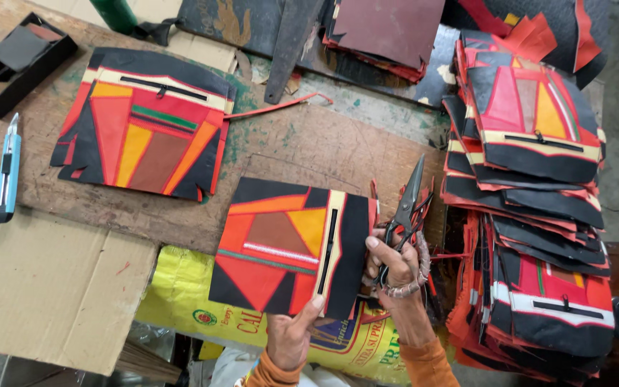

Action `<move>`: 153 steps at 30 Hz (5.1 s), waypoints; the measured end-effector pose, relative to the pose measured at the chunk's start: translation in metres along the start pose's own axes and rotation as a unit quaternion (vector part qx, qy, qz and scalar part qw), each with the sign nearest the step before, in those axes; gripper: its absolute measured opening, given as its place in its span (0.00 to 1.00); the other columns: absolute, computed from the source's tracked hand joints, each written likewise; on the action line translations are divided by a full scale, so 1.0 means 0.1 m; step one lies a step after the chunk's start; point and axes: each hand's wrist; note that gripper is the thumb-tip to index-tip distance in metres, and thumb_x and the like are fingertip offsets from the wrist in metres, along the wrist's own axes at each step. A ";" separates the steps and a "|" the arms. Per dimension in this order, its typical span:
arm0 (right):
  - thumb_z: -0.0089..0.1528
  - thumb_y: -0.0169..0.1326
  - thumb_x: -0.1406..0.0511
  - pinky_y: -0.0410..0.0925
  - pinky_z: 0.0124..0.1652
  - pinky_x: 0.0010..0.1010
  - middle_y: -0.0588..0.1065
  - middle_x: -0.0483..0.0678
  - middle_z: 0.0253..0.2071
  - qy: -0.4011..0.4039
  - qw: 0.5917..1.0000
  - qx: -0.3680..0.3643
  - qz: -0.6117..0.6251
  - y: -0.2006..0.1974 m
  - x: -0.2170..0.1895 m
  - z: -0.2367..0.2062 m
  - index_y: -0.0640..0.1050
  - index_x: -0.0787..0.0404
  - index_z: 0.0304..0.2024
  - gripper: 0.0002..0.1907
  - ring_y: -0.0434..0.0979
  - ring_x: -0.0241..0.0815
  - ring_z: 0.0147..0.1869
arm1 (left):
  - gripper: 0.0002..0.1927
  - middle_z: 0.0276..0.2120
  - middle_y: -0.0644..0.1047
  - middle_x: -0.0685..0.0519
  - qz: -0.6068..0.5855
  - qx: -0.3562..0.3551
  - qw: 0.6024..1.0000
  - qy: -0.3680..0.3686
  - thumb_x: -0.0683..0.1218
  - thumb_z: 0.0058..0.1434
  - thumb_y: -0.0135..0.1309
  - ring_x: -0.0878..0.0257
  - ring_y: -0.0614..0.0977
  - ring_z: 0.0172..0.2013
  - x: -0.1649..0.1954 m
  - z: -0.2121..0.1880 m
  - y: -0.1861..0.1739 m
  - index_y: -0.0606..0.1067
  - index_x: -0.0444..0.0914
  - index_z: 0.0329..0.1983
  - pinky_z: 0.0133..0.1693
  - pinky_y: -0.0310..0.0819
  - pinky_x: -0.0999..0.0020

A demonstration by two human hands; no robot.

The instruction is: The person trims excess material from the edges of colorful leather pouches using shears. They hold each pouch, cut along the edges, and place the finished piece onto a stack on the table.

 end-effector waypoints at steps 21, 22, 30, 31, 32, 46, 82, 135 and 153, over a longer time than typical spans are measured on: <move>0.61 0.53 0.64 0.58 0.20 0.28 0.64 0.41 0.20 0.069 0.992 -0.072 0.075 -0.22 0.07 0.00 0.78 0.60 0.40 0.08 0.63 0.36 0.19 | 0.23 0.42 0.81 0.44 -0.037 0.020 0.999 -0.016 0.32 0.59 0.55 0.57 0.87 0.36 0.07 -0.01 0.09 0.69 0.34 0.58 0.31 0.88 0.63; 0.62 0.53 0.65 0.58 0.21 0.27 0.64 0.41 0.21 0.053 0.994 -0.074 0.067 -0.23 0.07 0.00 0.79 0.61 0.41 0.08 0.63 0.35 0.20 | 0.23 0.42 0.82 0.43 -0.037 0.017 0.999 -0.015 0.33 0.59 0.55 0.57 0.87 0.37 0.08 0.00 0.10 0.69 0.34 0.58 0.31 0.88 0.64; 0.62 0.53 0.66 0.57 0.21 0.27 0.64 0.42 0.20 0.036 0.996 -0.073 0.027 -0.28 0.06 -0.05 0.78 0.63 0.40 0.07 0.63 0.36 0.19 | 0.21 0.40 0.82 0.43 -0.036 0.019 0.999 -0.011 0.33 0.60 0.56 0.57 0.87 0.35 0.04 0.00 0.10 0.70 0.33 0.57 0.31 0.88 0.63; 0.62 0.54 0.66 0.57 0.21 0.28 0.64 0.42 0.20 0.036 0.997 -0.068 0.017 -0.27 0.06 -0.06 0.78 0.63 0.39 0.07 0.63 0.36 0.19 | 0.21 0.40 0.82 0.43 -0.035 0.021 0.999 -0.010 0.33 0.60 0.56 0.57 0.87 0.35 0.03 0.00 0.10 0.71 0.33 0.57 0.31 0.87 0.63; 0.62 0.54 0.66 0.58 0.21 0.28 0.64 0.42 0.20 0.036 0.997 -0.062 0.008 -0.26 0.05 -0.07 0.78 0.63 0.38 0.07 0.64 0.36 0.19 | 0.20 0.40 0.82 0.43 -0.033 0.023 0.999 -0.009 0.32 0.60 0.56 0.57 0.87 0.35 0.02 0.00 0.10 0.71 0.32 0.56 0.30 0.87 0.63; 0.62 0.58 0.64 0.59 0.17 0.25 0.70 0.42 0.19 -0.116 0.978 0.010 -0.171 -0.02 -0.11 -0.30 0.78 0.63 0.35 0.07 0.67 0.33 0.17 | 0.03 0.30 0.78 0.52 -0.045 -0.008 0.997 -0.062 0.36 0.67 0.60 0.67 0.78 0.28 -0.19 0.26 -0.03 0.77 0.31 0.39 0.31 0.75 0.73; 0.62 0.48 0.62 0.67 0.27 0.32 0.71 0.47 0.23 -0.038 0.929 -0.007 -0.368 -0.35 0.70 -1.31 0.72 0.64 0.36 0.10 0.72 0.38 0.25 | 0.10 0.34 0.79 0.55 0.155 0.020 0.978 0.137 0.42 0.62 0.64 0.69 0.79 0.32 -0.02 0.26 0.68 0.79 0.31 0.42 0.37 0.77 0.73; 0.57 0.48 0.70 0.62 0.13 0.28 0.70 0.46 0.13 -0.092 0.938 0.036 -0.332 -0.43 0.78 -1.25 0.74 0.66 0.23 0.08 0.68 0.35 0.10 | 0.07 0.33 0.80 0.55 0.164 0.001 0.973 0.162 0.39 0.61 0.65 0.69 0.79 0.33 -0.05 0.30 0.67 0.80 0.31 0.38 0.39 0.77 0.73; 0.61 0.50 0.66 0.62 0.18 0.30 0.70 0.46 0.15 -0.008 0.952 0.033 -0.305 -0.33 0.70 -1.32 0.74 0.66 0.25 0.11 0.68 0.36 0.15 | 0.06 0.26 0.76 0.56 0.101 -0.015 0.994 0.047 0.41 0.65 0.59 0.68 0.74 0.26 0.05 0.14 0.64 0.79 0.31 0.34 0.31 0.71 0.73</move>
Point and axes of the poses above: each hand's wrist, its own z-axis towards the middle knuckle, its own y-axis out of the palm, x = y × z
